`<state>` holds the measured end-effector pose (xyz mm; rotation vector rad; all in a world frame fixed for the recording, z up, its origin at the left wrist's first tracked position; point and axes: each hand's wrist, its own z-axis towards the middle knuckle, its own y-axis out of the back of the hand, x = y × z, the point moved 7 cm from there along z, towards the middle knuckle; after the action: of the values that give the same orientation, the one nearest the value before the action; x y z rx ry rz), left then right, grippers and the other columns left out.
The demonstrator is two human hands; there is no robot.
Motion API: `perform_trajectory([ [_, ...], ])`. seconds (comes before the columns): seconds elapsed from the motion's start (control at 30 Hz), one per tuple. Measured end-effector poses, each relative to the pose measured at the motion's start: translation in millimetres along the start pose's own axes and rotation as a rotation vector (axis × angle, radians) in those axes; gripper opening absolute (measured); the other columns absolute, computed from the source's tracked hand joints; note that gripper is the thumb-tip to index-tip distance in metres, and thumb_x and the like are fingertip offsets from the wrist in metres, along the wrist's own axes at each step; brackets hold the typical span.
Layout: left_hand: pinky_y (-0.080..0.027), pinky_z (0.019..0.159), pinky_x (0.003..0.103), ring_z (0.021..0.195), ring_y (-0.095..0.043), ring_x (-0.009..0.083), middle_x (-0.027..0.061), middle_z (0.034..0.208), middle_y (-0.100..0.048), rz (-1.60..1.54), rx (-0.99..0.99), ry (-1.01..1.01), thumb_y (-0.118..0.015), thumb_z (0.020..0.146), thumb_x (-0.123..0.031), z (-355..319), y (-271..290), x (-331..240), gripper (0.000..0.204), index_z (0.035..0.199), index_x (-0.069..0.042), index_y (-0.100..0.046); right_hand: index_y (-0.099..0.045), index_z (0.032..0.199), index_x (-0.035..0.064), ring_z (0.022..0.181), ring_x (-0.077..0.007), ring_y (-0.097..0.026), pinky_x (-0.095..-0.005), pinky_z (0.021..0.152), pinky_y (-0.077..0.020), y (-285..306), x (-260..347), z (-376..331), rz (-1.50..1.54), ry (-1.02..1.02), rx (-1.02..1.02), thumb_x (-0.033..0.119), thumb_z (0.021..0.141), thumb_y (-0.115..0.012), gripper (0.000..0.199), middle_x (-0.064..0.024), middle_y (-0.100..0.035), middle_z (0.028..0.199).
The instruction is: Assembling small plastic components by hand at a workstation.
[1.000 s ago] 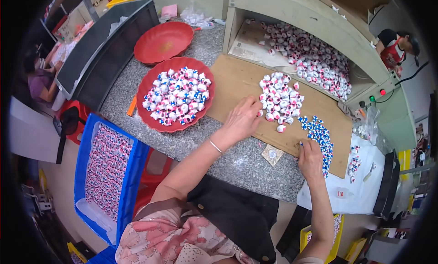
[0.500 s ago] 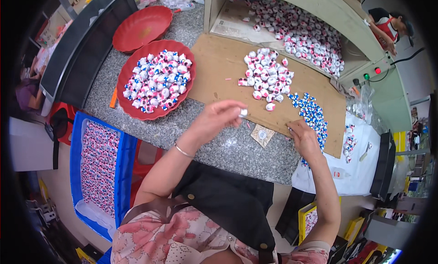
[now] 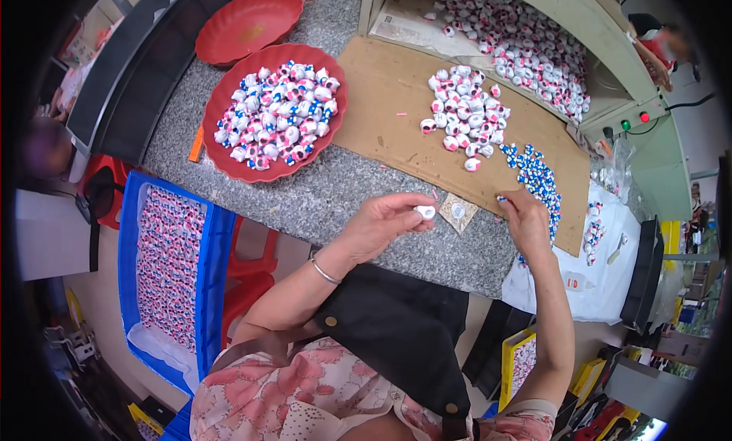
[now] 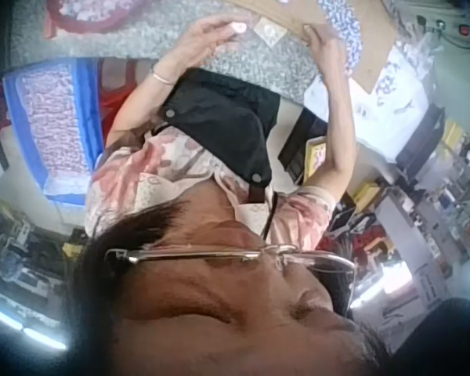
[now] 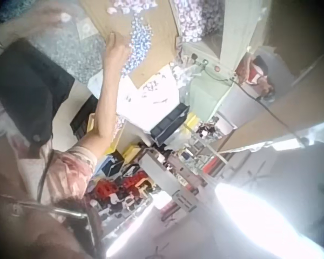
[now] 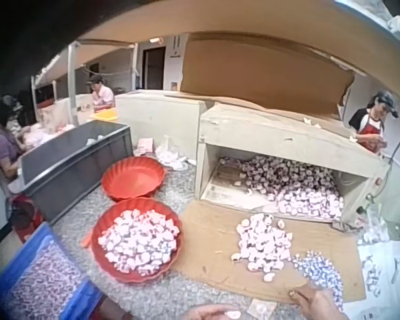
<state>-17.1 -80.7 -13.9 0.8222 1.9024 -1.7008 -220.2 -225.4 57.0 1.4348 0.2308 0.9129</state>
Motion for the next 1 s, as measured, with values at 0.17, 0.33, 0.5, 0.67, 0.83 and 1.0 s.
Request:
perform_trajectory([
  [0.17, -0.055, 0.092, 0.029, 0.103, -0.067, 0.0153, 0.0081, 0.114, -0.067, 0.134, 0.001, -0.035, -0.063, 0.095, -0.001, -3.1, 5.2, -5.3, 0.032, 0.126, 0.001, -0.060, -0.070, 0.095, -0.0012, 0.079, -0.0352, -0.069, -0.0405, 0.070, -0.0538, -0.5, 22.5, -1.2, -0.066, 0.037, 0.055, 0.003, 0.084, -0.071, 0.012, -0.0184, -0.069, 0.088],
  [0.33, -0.055, 0.089, 0.026, 0.098, -0.067, 0.0122, 0.0056, 0.108, -0.068, 0.251, -0.018, -0.046, -0.067, 0.091, 0.002, -4.3, 0.5, -4.2, 0.034, 0.124, 0.002, -0.059, -0.068, 0.095, 0.0008, 0.077, -0.0356, -0.067, -0.0442, 0.068, -0.0536, -3.1, 71.6, -6.4, 0.099, 0.214, 0.118, 0.001, 0.083, -0.068, 0.012, -0.0175, -0.066, 0.085],
  [0.5, -0.055, 0.087, 0.024, 0.098, -0.066, 0.0104, 0.0053, 0.105, -0.068, 0.296, -0.022, -0.052, -0.070, 0.089, 0.005, -4.9, -2.5, -8.5, 0.037, 0.124, 0.002, -0.059, -0.066, 0.091, 0.0008, 0.075, -0.0362, -0.066, -0.0456, 0.067, -0.0533, -18.1, 90.7, 0.5, -0.093, 0.293, 0.170, -0.003, 0.078, -0.061, 0.014, -0.0165, -0.061, 0.081],
  [0.67, -0.056, 0.087, 0.025, 0.097, -0.066, 0.0116, 0.0067, 0.106, -0.067, 0.416, -0.078, -0.129, -0.070, 0.087, 0.006, -4.7, -0.9, -14.8, 0.035, 0.121, 0.003, -0.061, -0.064, 0.088, -0.0002, 0.075, -0.0368, -0.066, -0.0461, 0.066, -0.0530, -29.6, 89.6, 2.8, -0.143, 0.317, 0.242, -0.004, 0.076, -0.060, 0.013, -0.0171, -0.059, 0.080],
  [0.83, -0.058, 0.085, 0.026, 0.096, -0.068, 0.0147, 0.0085, 0.110, -0.064, 0.668, -0.111, -0.282, -0.071, 0.083, 0.008, -2.4, -9.2, -18.6, 0.032, 0.114, 0.003, -0.064, -0.066, 0.091, -0.0006, 0.074, -0.0390, -0.065, -0.0467, 0.066, -0.0527, -21.8, 88.9, 1.8, -0.060, 0.285, 0.175, -0.004, 0.078, -0.061, 0.014, -0.0183, -0.060, 0.081],
  [1.0, -0.060, 0.081, 0.027, 0.094, -0.069, 0.0163, 0.0098, 0.111, -0.064, 0.773, -0.140, -0.368, -0.072, 0.081, 0.008, 3.2, -18.3, -19.3, 0.032, 0.112, 0.001, -0.065, -0.069, 0.102, -0.0012, 0.072, -0.0224, -0.068, -0.0330, 0.066, -0.0538, -11.3, 75.6, -3.2, 0.321, -0.044, 0.087, 0.000, 0.086, -0.068, 0.016, -0.0125, -0.068, 0.083],
])
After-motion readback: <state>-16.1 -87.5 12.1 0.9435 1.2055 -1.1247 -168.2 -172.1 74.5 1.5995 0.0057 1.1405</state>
